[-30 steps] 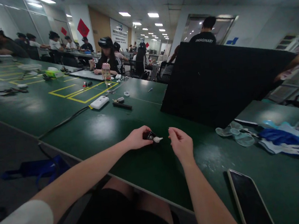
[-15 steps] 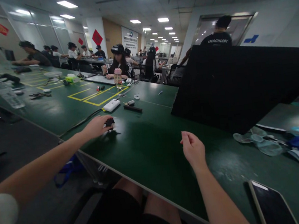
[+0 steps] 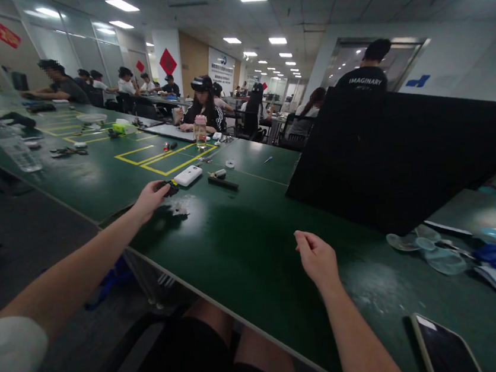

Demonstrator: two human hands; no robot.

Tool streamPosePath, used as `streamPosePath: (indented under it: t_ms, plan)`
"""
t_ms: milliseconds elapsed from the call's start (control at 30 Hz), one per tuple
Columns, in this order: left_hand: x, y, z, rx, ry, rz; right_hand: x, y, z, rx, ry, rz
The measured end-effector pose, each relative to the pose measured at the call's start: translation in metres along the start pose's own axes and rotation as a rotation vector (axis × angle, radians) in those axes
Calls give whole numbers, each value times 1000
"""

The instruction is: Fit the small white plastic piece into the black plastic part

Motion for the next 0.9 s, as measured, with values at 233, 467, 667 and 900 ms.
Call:
streamPosePath:
  t_ms: [233, 467, 667, 900]
  plan:
    - [11, 108, -28, -313, -36, 25, -8, 17, -4, -166, -116, -126]
    - [66, 265, -155, -750, -116, -221, -16, 35, -13, -239, -203, -316]
    - [81, 307, -202, -773, -90, -368, -11, 28, -14, -172, -217, -432]
    - [76, 264, -161, -601, 44, -203, 5, 29, -1, -185, -151, -238]
Point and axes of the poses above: each hand's wrist, its own z-axis towards the middle knuckle, its own y-axis out of the palm, x = y × z, the point moved 9 cm from there along z, towards the middle knuckle, and after that the axes turned 3 degrees about y, right-handed, at the moved point
